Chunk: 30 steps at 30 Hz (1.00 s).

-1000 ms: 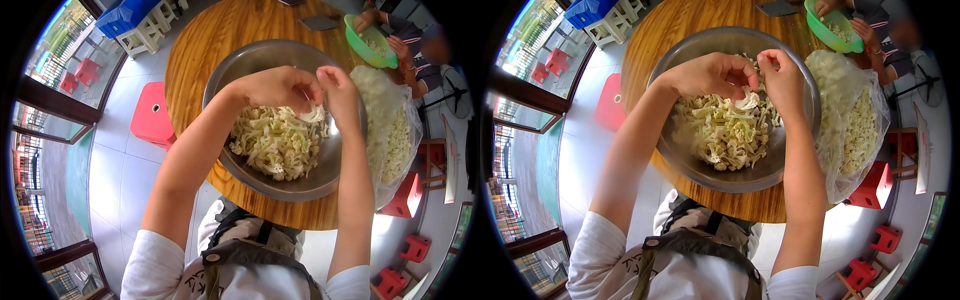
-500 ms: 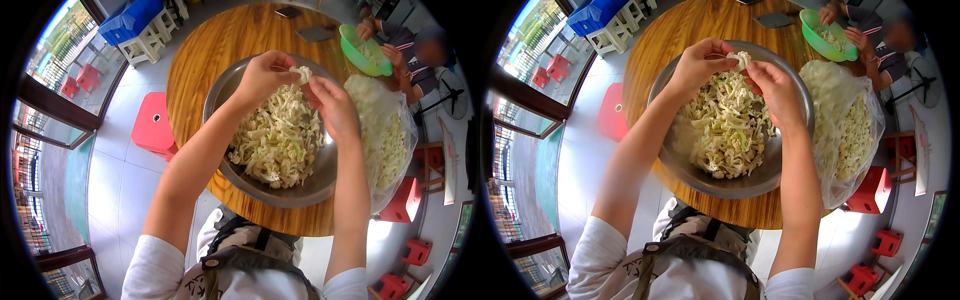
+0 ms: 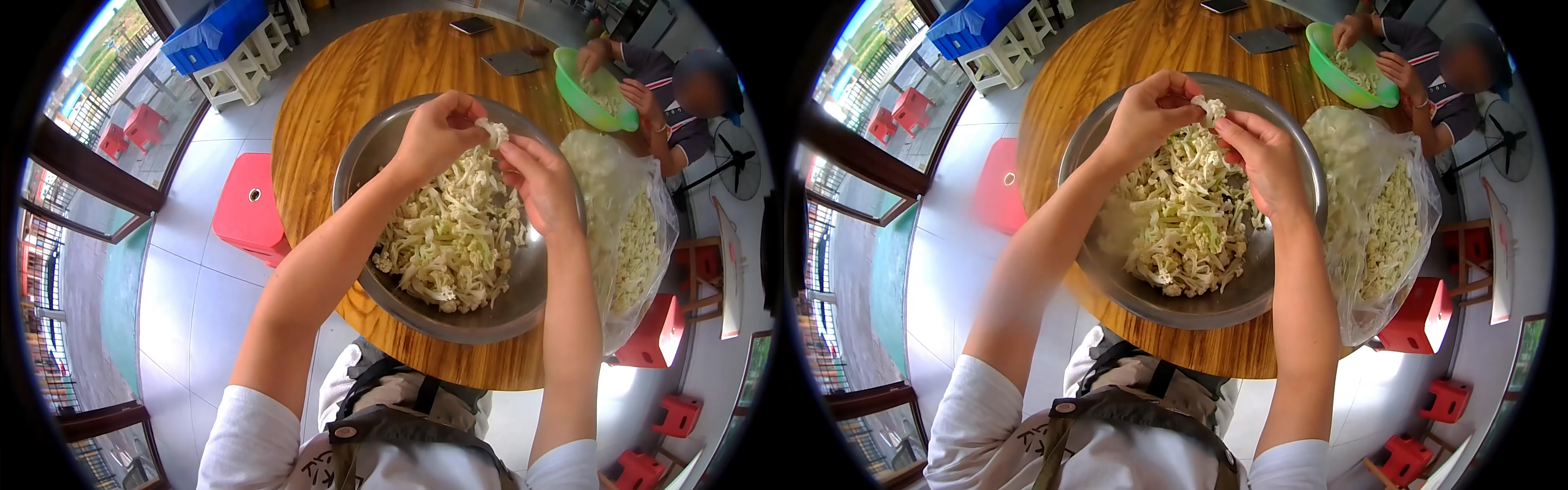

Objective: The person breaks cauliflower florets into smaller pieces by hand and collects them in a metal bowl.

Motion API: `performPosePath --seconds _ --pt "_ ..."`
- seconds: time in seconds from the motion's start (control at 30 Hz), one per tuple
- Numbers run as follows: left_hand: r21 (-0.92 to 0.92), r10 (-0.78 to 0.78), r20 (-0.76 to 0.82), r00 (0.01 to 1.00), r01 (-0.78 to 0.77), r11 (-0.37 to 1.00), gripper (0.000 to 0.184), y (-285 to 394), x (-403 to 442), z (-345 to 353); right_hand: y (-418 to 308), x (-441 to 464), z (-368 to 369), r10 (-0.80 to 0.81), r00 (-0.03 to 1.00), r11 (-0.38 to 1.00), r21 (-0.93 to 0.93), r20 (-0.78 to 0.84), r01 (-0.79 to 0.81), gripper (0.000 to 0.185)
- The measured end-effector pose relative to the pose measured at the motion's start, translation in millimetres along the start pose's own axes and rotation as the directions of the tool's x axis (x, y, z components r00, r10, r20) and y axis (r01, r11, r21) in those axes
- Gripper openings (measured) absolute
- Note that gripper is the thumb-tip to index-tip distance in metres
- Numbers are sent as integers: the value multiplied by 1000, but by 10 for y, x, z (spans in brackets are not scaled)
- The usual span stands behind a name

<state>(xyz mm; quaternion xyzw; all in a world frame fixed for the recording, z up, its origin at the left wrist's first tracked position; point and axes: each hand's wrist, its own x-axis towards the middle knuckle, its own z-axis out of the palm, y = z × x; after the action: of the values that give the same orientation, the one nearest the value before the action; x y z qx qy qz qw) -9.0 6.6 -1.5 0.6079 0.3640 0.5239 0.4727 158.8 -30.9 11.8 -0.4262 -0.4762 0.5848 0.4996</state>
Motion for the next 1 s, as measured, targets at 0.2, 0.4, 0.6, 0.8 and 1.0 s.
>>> performPosePath --seconds 0.2,0.4,0.6,0.8,1.0 --pt "-5 -8 -11 1000 8 1000 20 -19 -1 19 47 20 -24 -5 1000 998 -65 4 5 16" --pt "9 -47 -32 998 48 999 24 -10 -13 25 69 21 -17 -28 999 994 -107 18 30 12" --pt "124 -64 -136 989 81 989 22 2 -33 77 61 37 8 -66 987 994 -101 -148 51 13" --pt "82 -194 14 981 192 978 19 92 -73 108 61 -11 79 -216 966 882 -454 -141 131 17" --pt "-15 -258 64 964 259 966 19 -34 -30 60 199 16 72 -391 916 763 -588 -89 268 17"
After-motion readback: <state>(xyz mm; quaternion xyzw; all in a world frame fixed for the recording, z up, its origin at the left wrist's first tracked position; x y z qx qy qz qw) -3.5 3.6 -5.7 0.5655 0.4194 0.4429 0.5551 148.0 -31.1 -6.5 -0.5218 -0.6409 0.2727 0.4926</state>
